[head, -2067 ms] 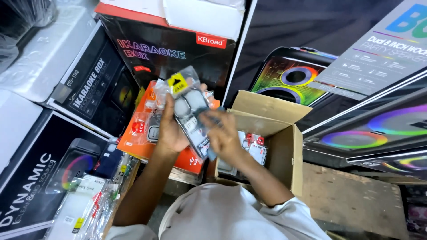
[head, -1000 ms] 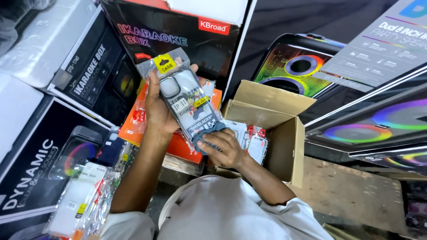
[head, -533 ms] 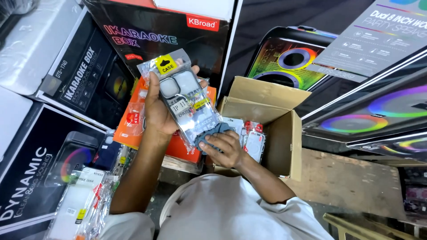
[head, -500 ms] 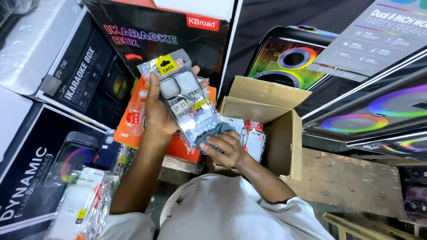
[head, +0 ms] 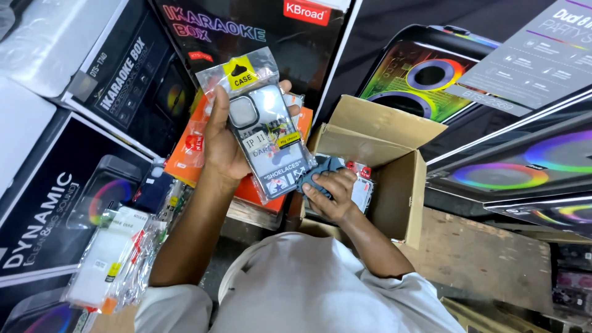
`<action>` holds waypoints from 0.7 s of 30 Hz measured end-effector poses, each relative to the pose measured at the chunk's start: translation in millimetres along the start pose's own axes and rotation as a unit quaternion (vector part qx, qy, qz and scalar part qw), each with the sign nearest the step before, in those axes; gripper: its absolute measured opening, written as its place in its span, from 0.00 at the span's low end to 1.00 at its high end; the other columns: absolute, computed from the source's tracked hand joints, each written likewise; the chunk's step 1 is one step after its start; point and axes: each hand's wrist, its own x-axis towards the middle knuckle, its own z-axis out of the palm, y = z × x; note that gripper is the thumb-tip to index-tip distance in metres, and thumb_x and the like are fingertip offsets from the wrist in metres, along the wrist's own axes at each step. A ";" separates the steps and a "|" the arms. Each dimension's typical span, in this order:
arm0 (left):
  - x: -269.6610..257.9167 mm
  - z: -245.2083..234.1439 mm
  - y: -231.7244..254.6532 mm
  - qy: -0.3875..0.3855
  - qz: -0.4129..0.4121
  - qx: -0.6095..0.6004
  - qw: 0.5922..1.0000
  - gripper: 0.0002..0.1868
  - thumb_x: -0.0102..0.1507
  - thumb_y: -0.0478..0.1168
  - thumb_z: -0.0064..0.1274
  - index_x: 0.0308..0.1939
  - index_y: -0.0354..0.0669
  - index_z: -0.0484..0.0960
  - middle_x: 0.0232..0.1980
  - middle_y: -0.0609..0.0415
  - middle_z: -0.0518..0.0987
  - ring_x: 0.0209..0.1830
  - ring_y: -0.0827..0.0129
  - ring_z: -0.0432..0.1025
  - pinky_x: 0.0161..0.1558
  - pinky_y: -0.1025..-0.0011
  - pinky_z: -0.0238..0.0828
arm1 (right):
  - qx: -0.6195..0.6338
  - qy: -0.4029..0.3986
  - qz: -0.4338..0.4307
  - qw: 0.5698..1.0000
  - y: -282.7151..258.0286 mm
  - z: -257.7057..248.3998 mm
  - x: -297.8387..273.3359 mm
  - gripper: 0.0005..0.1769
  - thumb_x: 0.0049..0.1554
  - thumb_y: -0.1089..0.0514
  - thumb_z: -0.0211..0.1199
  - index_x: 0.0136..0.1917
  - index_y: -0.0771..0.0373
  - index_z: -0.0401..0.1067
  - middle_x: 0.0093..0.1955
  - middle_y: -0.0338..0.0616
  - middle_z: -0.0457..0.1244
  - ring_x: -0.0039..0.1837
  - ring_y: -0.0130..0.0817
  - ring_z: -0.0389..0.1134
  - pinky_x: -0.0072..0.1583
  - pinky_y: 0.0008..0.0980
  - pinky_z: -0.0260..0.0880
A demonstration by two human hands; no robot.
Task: Wiping down plastic cell phone cases with a cloth and placing them into a cardboard box.
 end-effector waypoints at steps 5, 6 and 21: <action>-7.6 -4.0 -3.8 -0.001 0.017 -0.004 1.000 0.43 0.66 0.66 0.41 0.71 0.34 0.67 0.75 0.38 0.65 0.72 0.31 0.61 0.71 0.30 0.51 | 0.023 0.007 0.014 1.000 -3.1 3.0 11.5 0.09 0.57 0.56 0.66 0.50 0.57 0.83 0.51 0.52 0.70 0.50 0.50 0.69 0.51 0.47 0.66; -8.5 -4.7 -4.1 -0.004 0.027 0.003 1.000 0.42 0.66 0.66 0.42 0.71 0.35 0.67 0.75 0.39 0.65 0.73 0.31 0.60 0.71 0.30 0.51 | 0.028 0.016 0.024 0.999 -4.2 4.0 19.9 0.09 0.57 0.57 0.66 0.49 0.59 0.83 0.50 0.54 0.70 0.48 0.51 0.69 0.50 0.49 0.66; -1.0 -70.5 -28.1 0.173 0.197 0.110 0.959 0.20 0.63 0.35 0.62 0.59 0.54 0.79 0.51 0.56 0.85 0.48 0.66 0.82 0.51 0.68 0.81 | 0.255 0.096 0.630 0.727 -31.2 12.6 84.5 0.19 0.59 0.59 0.65 0.62 0.61 0.67 0.45 0.31 0.63 0.46 0.17 0.62 0.49 0.18 0.65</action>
